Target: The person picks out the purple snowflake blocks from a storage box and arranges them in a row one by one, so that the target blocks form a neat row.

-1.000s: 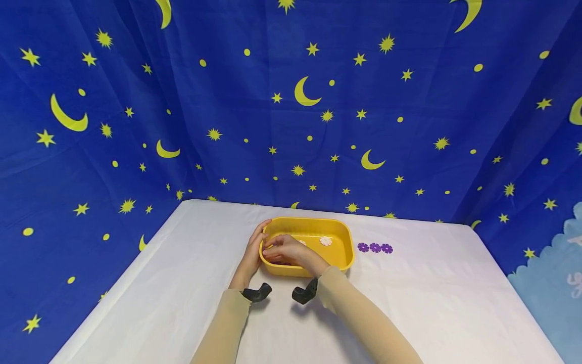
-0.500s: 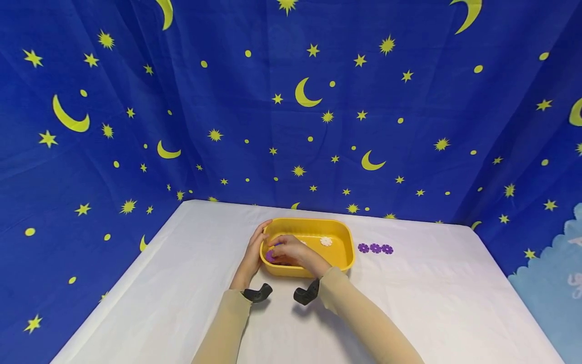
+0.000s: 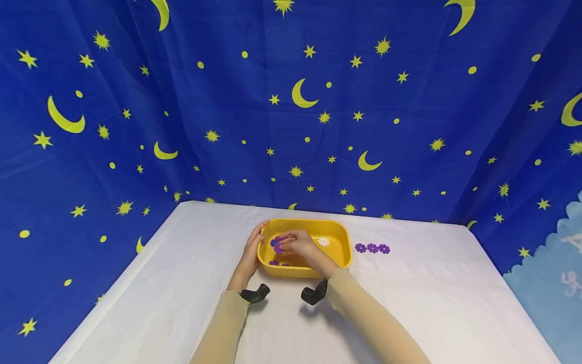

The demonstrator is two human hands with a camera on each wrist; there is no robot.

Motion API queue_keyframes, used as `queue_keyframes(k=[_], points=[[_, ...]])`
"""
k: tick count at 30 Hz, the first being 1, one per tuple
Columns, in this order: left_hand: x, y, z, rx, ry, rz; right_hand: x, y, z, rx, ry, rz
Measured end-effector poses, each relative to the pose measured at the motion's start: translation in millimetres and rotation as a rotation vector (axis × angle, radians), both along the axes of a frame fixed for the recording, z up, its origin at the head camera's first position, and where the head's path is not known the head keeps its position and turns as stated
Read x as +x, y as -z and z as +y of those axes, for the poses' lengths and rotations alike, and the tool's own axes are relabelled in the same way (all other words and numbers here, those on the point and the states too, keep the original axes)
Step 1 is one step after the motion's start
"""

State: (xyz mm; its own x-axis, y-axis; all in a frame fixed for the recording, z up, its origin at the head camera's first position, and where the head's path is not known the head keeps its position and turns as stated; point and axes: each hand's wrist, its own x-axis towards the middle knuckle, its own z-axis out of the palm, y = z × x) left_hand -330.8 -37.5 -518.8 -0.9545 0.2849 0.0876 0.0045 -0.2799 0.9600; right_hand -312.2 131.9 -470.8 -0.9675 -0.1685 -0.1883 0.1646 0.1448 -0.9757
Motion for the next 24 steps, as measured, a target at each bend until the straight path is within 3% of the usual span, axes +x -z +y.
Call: queue_keyframes(k=[6, 14, 24], points=[[7.6, -11.7, -1, -0.016, 0.016, 0.011, 3.1, -10.7, 22, 0.036, 0.053, 0.011], [-4.6, 8.6, 1, -0.005, -0.030, -0.016, 8.2, -21.9, 59, -0.014, 0.125, 0.059], [-4.0, 8.9, 5, -0.040, -0.051, -0.010, 9.8, -29.3, 104, -0.017, 0.245, 0.034]])
